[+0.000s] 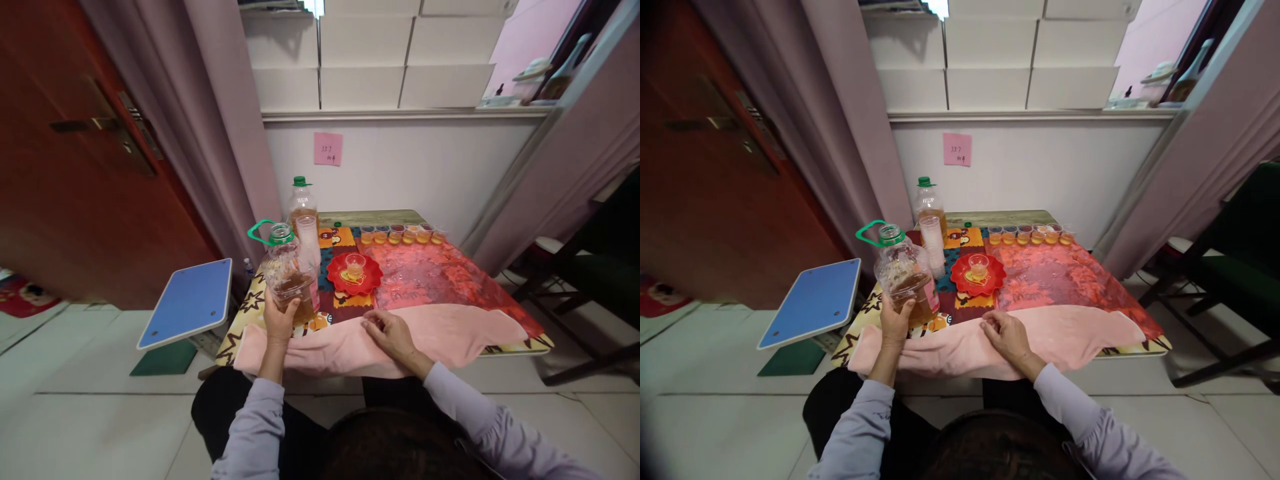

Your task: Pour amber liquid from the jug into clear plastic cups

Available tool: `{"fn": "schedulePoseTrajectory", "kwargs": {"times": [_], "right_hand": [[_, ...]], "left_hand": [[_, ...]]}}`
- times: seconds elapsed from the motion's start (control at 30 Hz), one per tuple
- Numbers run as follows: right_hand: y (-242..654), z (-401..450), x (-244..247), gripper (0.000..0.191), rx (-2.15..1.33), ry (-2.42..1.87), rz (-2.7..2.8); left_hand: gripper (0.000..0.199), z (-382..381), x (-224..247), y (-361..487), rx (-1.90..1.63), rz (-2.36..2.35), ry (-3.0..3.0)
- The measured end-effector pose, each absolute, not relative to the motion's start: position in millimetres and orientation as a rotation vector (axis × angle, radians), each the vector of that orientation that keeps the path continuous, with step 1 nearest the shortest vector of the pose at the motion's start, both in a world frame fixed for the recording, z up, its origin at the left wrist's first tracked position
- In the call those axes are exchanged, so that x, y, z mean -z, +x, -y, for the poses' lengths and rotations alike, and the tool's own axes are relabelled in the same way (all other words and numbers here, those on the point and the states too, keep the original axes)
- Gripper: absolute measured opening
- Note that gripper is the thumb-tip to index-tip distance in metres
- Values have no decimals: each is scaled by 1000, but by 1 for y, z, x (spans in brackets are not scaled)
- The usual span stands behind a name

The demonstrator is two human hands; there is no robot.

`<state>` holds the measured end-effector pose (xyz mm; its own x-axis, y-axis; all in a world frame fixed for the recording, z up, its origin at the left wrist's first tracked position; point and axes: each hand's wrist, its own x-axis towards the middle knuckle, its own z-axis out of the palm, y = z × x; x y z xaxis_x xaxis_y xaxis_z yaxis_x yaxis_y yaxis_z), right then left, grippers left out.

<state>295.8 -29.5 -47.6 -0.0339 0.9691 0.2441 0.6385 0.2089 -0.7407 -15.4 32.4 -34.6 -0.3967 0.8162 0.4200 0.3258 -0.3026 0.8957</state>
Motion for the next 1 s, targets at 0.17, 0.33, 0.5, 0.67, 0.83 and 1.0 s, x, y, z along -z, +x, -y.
{"fn": "schedulePoseTrajectory", "kwargs": {"times": [0.17, 0.33, 0.5, 0.67, 0.83, 1.0], "right_hand": [[294, 30, 48, 30, -556, -1504, 1767], [294, 32, 48, 29, -549, -1474, 1776], [295, 32, 49, 30, -581, -1452, 1789], [295, 33, 47, 28, -615, -1425, 1787], [296, 33, 45, 26, -662, -1369, 1756], [298, 32, 47, 21, -822, -1343, 1700]], "left_hand": [[96, -33, 37, -18, -1745, -1573, 1445], [95, -33, 37, -20, -1729, -1591, 1463], [93, -31, 37, -21, -1728, -1649, 1417], [94, -32, 41, -25, -1719, -1671, 1419], [95, -33, 41, -27, -1695, -1747, 1421], [102, -31, 37, -27, -1679, -1822, 1399]]}}
